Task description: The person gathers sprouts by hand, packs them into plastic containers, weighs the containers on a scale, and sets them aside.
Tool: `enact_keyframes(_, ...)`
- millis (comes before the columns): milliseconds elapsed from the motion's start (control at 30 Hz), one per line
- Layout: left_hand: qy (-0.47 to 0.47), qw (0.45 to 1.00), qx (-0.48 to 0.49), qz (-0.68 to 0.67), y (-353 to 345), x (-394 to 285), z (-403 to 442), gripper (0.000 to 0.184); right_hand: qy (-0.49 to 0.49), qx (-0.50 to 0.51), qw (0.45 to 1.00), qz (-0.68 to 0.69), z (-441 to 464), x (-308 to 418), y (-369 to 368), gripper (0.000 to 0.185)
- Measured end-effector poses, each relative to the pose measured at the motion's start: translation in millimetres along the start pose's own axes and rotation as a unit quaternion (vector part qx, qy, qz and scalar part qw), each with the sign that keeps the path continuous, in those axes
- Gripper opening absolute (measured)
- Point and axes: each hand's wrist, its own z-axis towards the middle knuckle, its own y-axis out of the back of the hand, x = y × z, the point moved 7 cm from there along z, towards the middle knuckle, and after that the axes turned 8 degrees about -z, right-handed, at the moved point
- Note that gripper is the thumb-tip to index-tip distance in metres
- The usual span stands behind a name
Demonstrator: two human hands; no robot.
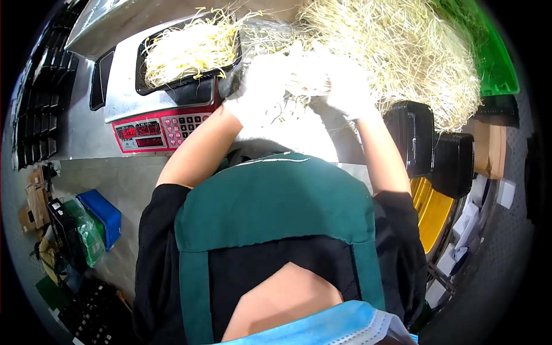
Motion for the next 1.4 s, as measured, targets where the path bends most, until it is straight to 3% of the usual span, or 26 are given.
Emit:
enact_keyframes(33,0.060,0.992,-0.005,-0.110,26.8,-11.2,-5.1,0.045,-0.030,0.058,0.997,-0.029,0.2,2.9,8.6,0.091)
enact_keyframes(67,0.002,0.998,-0.055,-0.020,28.1,-11.6,-8.2,0.055,-0.055,0.117,0.990,-0.062,-0.5,5.7,17.4,0.092)
enact_keyframes(133,-0.043,0.989,-0.117,0.076,16.7,2.1,-28.6,0.066,0.044,-0.016,0.999,0.013,-8.8,7.3,21.9,0.092)
enact_keyframes(267,-0.052,0.997,-0.064,-0.001,16.9,9.9,-77.4,0.073,0.089,0.016,0.992,0.090,-8.7,-26.1,5.0,0.101)
enact_keyframes(333,0.095,0.978,0.069,-0.174,-1.3,11.5,-103.0,0.060,-0.048,0.086,0.990,0.105,14.9,-29.0,3.7,0.108)
enact_keyframes(367,0.106,0.960,0.148,-0.213,-14.1,4.7,-105.2,0.053,0.018,0.141,0.990,-0.013,37.0,-6.4,-21.7,0.105)
enact_keyframes(400,0.113,0.935,0.226,-0.249,-25.3,-1.6,-106.1,0.048,0.022,0.137,0.990,-0.014,43.4,3.5,-30.8,0.105)
enact_keyframes(433,0.093,0.955,0.166,-0.228,-24.1,-4.2,-111.6,0.042,0.004,0.189,0.981,-0.037,45.8,9.3,-45.3,0.098)
enact_keyframes(467,0.111,0.952,0.211,-0.190,-36.7,-0.3,-117.5,0.039,-0.015,0.242,0.968,-0.060,46.2,13.5,-58.9,0.091)
enact_keyframes(500,0.044,0.955,0.198,-0.216,-32.2,-7.1,-120.9,0.040,-0.055,0.303,0.950,-0.041,47.2,20.9,-53.5,0.074)
enact_keyframes(533,-0.024,0.953,0.182,-0.242,-27.4,-13.5,-125.4,0.040,-0.050,0.305,0.950,-0.043,52.6,23.1,-35.7,0.074)
enact_keyframes(567,-0.022,0.952,0.180,-0.245,-28.3,-12.4,-131.6,0.040,-0.109,0.356,0.918,0.135,49.0,21.1,-25.3,0.066)
enact_keyframes(633,0.016,0.948,0.074,-0.308,-15.2,-5.1,-132.8,0.040,-0.069,0.213,0.963,0.149,48.1,10.6,0.1,0.058)
enact_keyframes(667,0.016,0.948,0.072,-0.309,-13.2,-5.3,-131.1,0.040,-0.068,0.214,0.963,0.147,40.5,3.4,9.0,0.058)
enact_keyframes(700,0.078,0.931,0.086,-0.346,-10.3,-2.8,-130.0,0.040,-0.096,0.158,0.938,0.293,32.7,-2.3,27.4,0.050)
enact_keyframes(733,0.139,0.909,0.100,-0.380,-11.7,0.4,-130.7,0.041,-0.077,0.122,0.944,0.297,25.8,-1.3,33.2,0.046)
enact_keyframes(767,0.075,0.931,0.092,-0.345,-12.9,-1.0,-132.4,0.040,-0.057,0.086,0.949,0.299,18.6,-0.4,39.1,0.043)
enact_keyframes(867,0.028,0.950,0.144,-0.277,-33.2,1.4,-131.3,0.038,0.040,0.044,0.998,0.009,-21.5,54.7,22.5,0.039)
enact_keyframes(967,0.075,0.938,0.130,-0.311,-42.4,2.5,-126.4,0.037,-0.001,0.161,0.978,-0.129,-45.9,59.3,-41.3,0.047)
enact_keyframes(1033,0.111,0.927,0.108,-0.341,-37.8,3.3,-126.0,0.033,-0.024,0.108,0.980,-0.163,-16.0,31.9,-55.0,0.046)
enact_keyframes(1133,0.163,0.922,0.060,-0.346,-14.6,5.1,-128.0,0.029,-0.102,0.216,0.970,0.043,14.1,-4.4,-50.9,0.049)
enact_keyframes(1267,0.177,0.881,0.010,-0.439,-3.4,19.2,-133.3,0.025,0.000,0.125,0.986,0.106,6.7,15.9,-13.6,0.058)
enact_keyframes(1300,0.050,0.970,0.007,-0.236,1.6,10.6,-127.2,0.027,0.056,0.104,0.985,0.129,0.5,24.6,-15.5,0.063)
enact_keyframes(1333,0.048,0.970,0.008,-0.237,-7.6,16.8,-124.9,0.027,0.111,0.080,0.979,0.151,-5.3,30.6,-17.3,0.068)
enact_keyframes(1367,0.039,0.979,-0.060,-0.191,-7.1,23.6,-121.7,0.030,0.085,0.119,0.982,0.120,-7.0,8.9,-30.3,0.086)
enact_keyframes(1400,0.031,0.981,-0.127,-0.144,-3.1,27.0,-120.9,0.034,0.085,0.118,0.982,0.119,-7.8,-3.5,-21.4,0.086)
